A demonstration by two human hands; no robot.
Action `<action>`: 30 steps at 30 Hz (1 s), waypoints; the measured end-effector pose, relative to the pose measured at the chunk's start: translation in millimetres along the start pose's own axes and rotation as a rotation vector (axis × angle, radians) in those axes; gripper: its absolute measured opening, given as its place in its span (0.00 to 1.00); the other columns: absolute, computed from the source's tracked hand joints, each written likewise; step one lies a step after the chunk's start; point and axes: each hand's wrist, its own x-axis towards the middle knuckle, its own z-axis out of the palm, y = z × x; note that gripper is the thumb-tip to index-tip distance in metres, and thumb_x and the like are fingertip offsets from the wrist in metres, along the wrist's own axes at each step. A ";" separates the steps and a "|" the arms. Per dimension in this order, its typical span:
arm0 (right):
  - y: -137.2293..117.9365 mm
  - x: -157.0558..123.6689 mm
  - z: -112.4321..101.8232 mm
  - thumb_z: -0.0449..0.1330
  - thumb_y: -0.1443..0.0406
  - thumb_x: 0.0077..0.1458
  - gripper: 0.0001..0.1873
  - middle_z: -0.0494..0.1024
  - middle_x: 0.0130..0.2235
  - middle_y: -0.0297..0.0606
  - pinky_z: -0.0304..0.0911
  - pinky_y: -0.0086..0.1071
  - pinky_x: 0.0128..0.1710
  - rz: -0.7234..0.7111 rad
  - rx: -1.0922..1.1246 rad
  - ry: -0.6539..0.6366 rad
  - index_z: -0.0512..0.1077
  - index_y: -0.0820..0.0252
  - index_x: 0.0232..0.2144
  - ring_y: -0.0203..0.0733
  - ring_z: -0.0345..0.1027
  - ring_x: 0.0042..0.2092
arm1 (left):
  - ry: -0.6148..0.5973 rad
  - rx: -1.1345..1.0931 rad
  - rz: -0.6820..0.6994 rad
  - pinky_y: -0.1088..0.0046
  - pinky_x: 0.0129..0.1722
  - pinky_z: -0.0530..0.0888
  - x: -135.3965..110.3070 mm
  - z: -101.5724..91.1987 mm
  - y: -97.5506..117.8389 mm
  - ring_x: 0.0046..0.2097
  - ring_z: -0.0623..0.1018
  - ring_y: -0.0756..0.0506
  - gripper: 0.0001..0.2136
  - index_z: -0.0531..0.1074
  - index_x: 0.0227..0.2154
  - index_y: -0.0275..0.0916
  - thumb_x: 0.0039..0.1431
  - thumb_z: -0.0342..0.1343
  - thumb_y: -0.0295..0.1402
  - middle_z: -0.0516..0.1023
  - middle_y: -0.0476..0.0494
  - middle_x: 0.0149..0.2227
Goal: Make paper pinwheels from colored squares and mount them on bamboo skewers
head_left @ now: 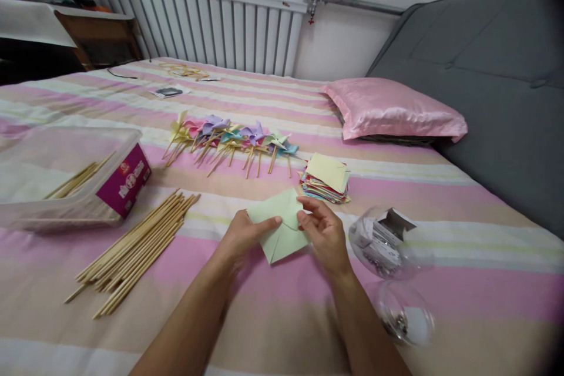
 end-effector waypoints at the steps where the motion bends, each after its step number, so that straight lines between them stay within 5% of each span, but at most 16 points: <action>1: 0.1 -0.4 -0.5 0.60 0.60 0.52 0.12 0.74 0.36 0.36 0.62 0.26 0.28 -0.006 -0.051 -0.020 0.72 0.56 0.40 0.32 0.66 0.29 | -0.004 -0.006 0.007 0.72 0.30 0.69 -0.5 0.5 0.3 0.30 0.76 0.45 0.17 0.77 0.32 0.28 0.37 0.68 0.34 0.80 0.37 0.31; 8: 1.4 -2.9 -0.4 0.59 0.59 0.52 0.09 0.74 0.27 0.35 0.59 0.25 0.24 0.049 -0.173 -0.118 0.72 0.61 0.31 0.34 0.66 0.26 | -0.018 -0.014 -0.008 0.74 0.27 0.68 -3.2 2.7 3.8 0.26 0.75 0.47 0.16 0.78 0.29 0.28 0.36 0.68 0.33 0.80 0.39 0.27; 30: 0.7 -1.2 -2.1 0.58 0.63 0.52 0.07 0.75 0.27 0.35 0.62 0.26 0.31 0.007 -0.300 -0.142 0.71 0.62 0.27 0.35 0.68 0.29 | -0.062 0.041 -0.003 0.75 0.27 0.69 -1.8 -1.5 0.0 0.27 0.75 0.47 0.16 0.77 0.30 0.28 0.40 0.67 0.36 0.79 0.38 0.28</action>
